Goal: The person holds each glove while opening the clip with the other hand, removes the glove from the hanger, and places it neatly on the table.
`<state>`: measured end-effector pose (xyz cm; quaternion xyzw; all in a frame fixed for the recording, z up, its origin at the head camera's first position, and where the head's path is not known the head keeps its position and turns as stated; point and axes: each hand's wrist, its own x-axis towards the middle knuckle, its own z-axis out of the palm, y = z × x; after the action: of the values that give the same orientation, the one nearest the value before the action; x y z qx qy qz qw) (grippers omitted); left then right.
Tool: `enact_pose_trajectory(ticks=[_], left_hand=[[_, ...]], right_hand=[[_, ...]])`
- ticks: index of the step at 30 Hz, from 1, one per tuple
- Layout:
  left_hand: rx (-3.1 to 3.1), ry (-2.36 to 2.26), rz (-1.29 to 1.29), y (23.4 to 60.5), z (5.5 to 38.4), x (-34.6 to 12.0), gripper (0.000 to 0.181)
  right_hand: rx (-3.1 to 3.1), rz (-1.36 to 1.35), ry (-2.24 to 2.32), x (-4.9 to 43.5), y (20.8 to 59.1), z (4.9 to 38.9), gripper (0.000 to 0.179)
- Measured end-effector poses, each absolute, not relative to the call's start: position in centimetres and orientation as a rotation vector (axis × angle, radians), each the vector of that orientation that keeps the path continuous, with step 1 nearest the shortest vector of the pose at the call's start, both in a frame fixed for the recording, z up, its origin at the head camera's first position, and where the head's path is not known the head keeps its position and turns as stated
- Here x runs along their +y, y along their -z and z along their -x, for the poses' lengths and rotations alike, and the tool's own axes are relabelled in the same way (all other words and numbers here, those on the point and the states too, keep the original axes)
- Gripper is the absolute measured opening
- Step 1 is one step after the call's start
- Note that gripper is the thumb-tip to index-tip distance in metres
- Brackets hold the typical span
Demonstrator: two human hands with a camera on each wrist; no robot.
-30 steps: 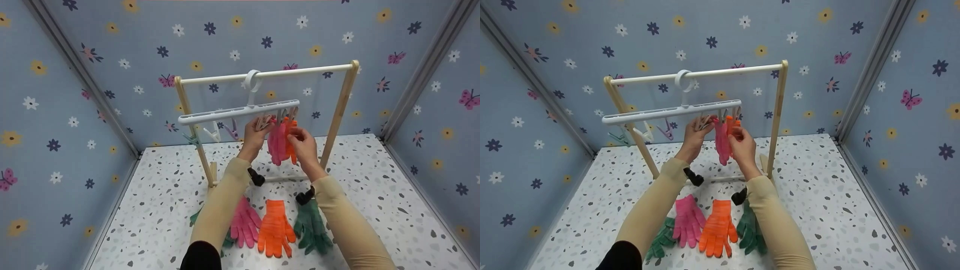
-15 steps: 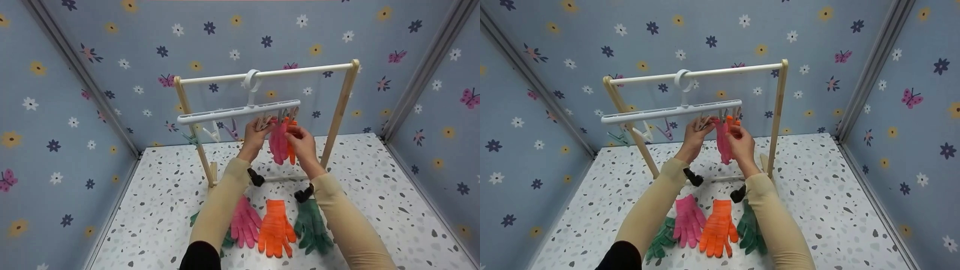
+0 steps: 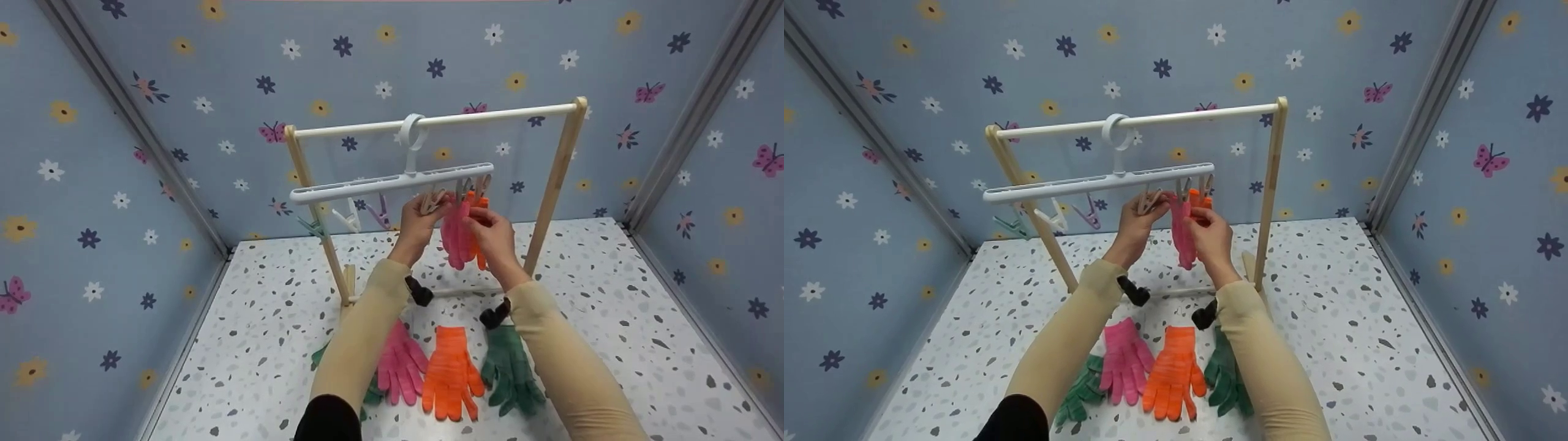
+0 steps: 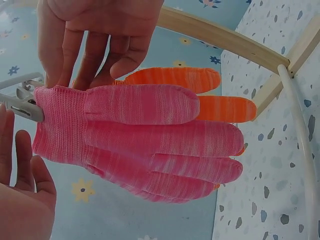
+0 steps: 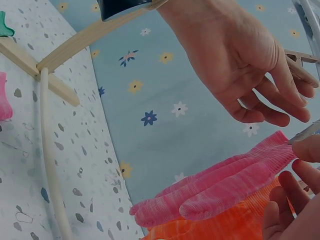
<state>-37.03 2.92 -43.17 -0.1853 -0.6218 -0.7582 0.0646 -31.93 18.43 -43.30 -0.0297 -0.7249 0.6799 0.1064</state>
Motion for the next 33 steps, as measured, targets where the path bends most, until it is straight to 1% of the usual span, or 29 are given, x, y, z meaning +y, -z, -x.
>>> enact_pose_trajectory(ticks=[7,14,23,29,33], left_hand=[[-1.896,2.295,0.501,43.1,37.1,3.0,0.026],[-1.938,2.247,0.478,43.2,37.2,3.4,0.027],[-2.056,2.191,0.431,44.0,37.3,3.7,0.033],[-2.128,2.187,0.358,44.5,37.3,3.5,0.049],[-2.139,2.176,0.368,44.5,37.3,3.4,0.046]], right_hand=[[-2.188,0.087,-1.915,18.1,43.3,31.9,0.030],[-2.162,0.113,-1.953,17.8,43.3,31.8,0.025],[-2.162,0.129,-1.984,17.6,43.5,31.8,0.025],[-2.186,0.112,-1.973,17.6,43.5,31.6,0.025],[-2.179,0.104,-1.969,17.5,43.5,31.6,0.024]])
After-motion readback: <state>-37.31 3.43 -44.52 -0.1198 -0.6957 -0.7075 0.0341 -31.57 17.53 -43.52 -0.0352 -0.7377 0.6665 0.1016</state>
